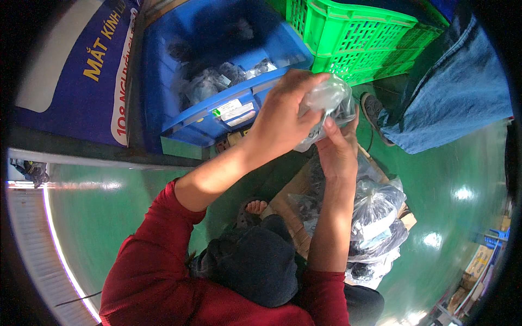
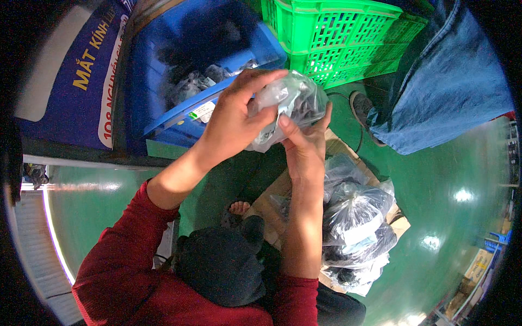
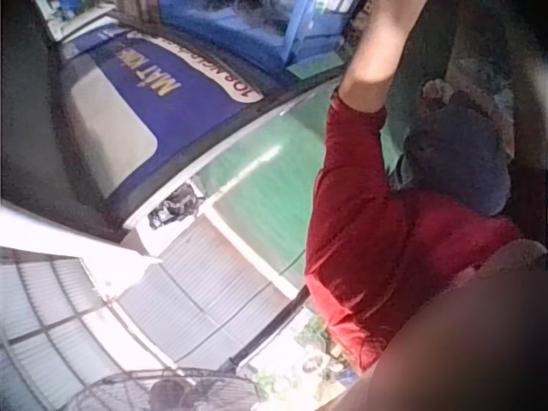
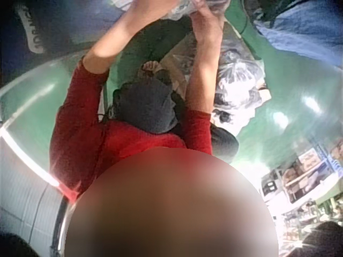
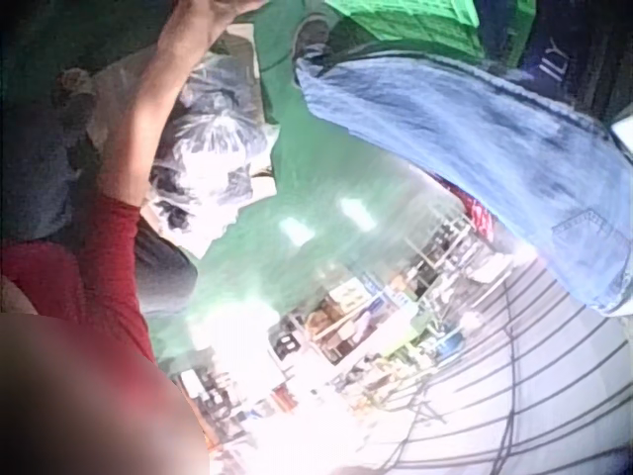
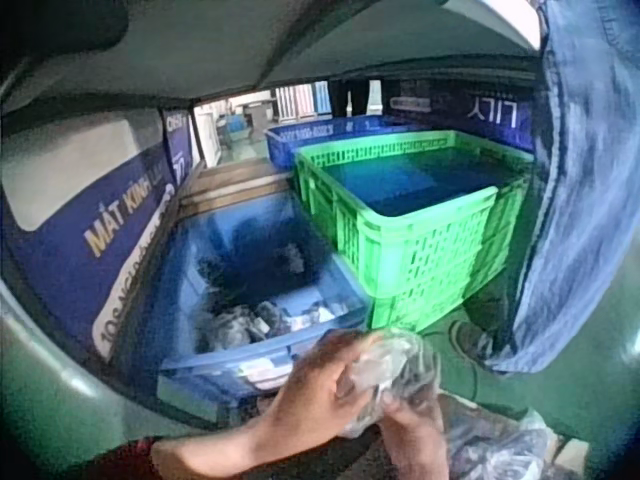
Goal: The person sits on the floor and repeatedly picks up small plastic-wrapped packages from a blue bin, briefly holds them, and places them onto a cardboard sheet. The person continues this cycle of picking and placing packages throughout the clip.
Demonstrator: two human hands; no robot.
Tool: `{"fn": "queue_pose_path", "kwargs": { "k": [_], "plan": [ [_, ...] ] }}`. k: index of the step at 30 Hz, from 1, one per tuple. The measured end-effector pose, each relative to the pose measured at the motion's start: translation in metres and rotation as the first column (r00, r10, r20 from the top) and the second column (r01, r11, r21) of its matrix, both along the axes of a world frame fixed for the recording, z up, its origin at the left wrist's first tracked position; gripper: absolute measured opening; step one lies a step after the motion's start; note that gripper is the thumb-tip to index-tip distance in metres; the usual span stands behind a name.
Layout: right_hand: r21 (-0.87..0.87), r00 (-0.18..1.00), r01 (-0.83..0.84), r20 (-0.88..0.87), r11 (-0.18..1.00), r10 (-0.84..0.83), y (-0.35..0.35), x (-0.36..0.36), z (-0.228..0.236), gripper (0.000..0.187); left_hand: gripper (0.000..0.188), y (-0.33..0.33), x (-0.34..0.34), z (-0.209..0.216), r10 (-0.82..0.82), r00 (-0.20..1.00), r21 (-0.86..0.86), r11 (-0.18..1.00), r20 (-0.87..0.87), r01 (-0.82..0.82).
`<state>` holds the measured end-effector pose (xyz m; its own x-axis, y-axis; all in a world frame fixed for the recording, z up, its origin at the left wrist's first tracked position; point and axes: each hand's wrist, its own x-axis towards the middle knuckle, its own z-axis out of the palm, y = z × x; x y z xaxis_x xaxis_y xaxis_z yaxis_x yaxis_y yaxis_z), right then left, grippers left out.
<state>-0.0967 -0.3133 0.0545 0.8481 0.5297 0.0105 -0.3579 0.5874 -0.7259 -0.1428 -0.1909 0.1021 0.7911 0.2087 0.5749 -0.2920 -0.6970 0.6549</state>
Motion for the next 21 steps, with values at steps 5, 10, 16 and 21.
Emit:
{"fn": "queue_pose_path", "kwargs": {
  "k": [5,10,16,21],
  "plan": [
    [-0.063,0.988,0.150,-0.029,0.987,-0.152,0.008,0.007,0.000,0.076,0.056,0.018,-0.011,-0.006,-0.234,0.933,-0.442,0.892,-0.272,0.095],
    [0.006,0.992,0.094,-0.081,0.996,-0.093,0.011,0.006,-0.012,0.077,0.063,0.031,-0.013,-0.009,-0.404,0.882,-0.708,0.695,-0.241,0.125],
    [0.121,0.989,-0.018,-0.144,0.993,0.035,0.015,0.007,-0.014,0.078,0.055,0.028,-0.020,-0.002,-0.408,0.902,-0.787,0.599,-0.141,0.148],
    [0.236,0.985,-0.135,-0.069,0.962,0.155,0.027,0.016,-0.008,0.068,0.049,0.028,-0.022,0.009,-0.317,0.945,-0.746,0.649,-0.082,0.153]
  ]
}}
